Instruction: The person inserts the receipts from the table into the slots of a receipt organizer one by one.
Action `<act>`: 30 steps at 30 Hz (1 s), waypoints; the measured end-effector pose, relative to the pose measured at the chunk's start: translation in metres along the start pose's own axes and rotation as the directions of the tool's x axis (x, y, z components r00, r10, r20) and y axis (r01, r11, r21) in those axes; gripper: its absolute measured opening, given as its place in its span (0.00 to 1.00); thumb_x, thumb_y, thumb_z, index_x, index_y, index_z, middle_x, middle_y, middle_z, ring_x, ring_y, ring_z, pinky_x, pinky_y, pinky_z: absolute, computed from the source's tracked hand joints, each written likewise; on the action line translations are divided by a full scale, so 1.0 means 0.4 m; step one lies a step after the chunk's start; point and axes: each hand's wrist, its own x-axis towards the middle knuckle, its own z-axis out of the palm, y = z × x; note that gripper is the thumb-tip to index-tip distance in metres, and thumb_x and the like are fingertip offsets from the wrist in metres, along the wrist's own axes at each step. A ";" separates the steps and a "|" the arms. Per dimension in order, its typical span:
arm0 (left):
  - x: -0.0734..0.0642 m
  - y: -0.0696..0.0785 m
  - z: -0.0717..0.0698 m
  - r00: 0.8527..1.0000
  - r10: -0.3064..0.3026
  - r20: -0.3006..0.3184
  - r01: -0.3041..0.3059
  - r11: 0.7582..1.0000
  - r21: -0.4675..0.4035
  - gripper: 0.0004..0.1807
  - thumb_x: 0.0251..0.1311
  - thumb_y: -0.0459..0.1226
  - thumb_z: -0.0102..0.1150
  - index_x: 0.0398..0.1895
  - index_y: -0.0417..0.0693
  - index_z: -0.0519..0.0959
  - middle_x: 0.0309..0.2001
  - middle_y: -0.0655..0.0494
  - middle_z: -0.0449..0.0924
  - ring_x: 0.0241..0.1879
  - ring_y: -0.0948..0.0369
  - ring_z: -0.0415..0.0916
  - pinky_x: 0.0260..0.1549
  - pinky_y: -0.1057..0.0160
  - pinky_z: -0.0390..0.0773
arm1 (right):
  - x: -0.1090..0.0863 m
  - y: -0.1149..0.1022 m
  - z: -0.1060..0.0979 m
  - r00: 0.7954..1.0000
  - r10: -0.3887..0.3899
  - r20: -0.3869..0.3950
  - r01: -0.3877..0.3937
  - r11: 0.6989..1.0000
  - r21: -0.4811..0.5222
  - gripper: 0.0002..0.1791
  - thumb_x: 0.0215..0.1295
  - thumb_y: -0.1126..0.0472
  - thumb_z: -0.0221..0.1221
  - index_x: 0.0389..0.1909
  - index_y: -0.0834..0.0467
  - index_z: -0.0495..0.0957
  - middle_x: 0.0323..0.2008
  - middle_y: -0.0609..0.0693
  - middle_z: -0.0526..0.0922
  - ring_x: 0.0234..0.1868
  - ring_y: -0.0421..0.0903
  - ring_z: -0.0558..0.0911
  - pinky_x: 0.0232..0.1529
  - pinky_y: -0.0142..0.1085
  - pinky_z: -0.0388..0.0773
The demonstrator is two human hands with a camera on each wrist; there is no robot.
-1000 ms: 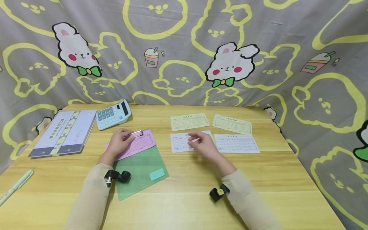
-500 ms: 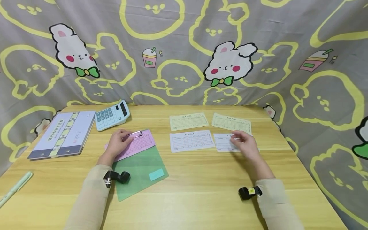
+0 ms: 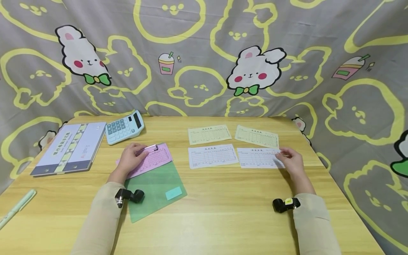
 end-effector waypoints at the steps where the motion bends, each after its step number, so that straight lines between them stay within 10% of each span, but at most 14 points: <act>1: 0.000 0.000 0.000 1.000 0.001 0.001 -0.001 1.000 -0.001 0.18 0.55 0.37 0.53 0.47 0.35 0.73 0.45 0.42 0.67 0.47 0.48 0.60 0.48 0.51 0.58 | 0.000 0.004 -0.002 1.000 0.004 -0.001 -0.004 1.000 -0.029 0.27 0.57 0.57 0.55 0.52 0.72 0.64 0.39 0.53 0.74 0.37 0.38 0.70 0.36 0.24 0.64; 8: 0.000 0.001 0.002 1.000 0.007 0.003 -0.007 1.000 -0.006 0.18 0.55 0.37 0.53 0.47 0.35 0.73 0.45 0.42 0.67 0.47 0.48 0.60 0.47 0.51 0.59 | 0.006 0.023 -0.010 0.991 0.036 0.131 -0.014 0.985 -0.171 0.36 0.56 0.55 0.56 0.56 0.76 0.55 0.52 0.73 0.60 0.53 0.65 0.60 0.51 0.52 0.56; 30: -0.002 0.004 -0.002 1.000 -0.001 0.004 0.001 1.000 -0.011 0.18 0.55 0.37 0.52 0.48 0.35 0.73 0.45 0.42 0.67 0.47 0.47 0.60 0.47 0.50 0.59 | 0.011 0.031 -0.012 0.986 0.012 0.168 0.048 0.936 -0.348 0.32 0.54 0.53 0.56 0.52 0.73 0.61 0.47 0.72 0.65 0.48 0.65 0.62 0.47 0.54 0.56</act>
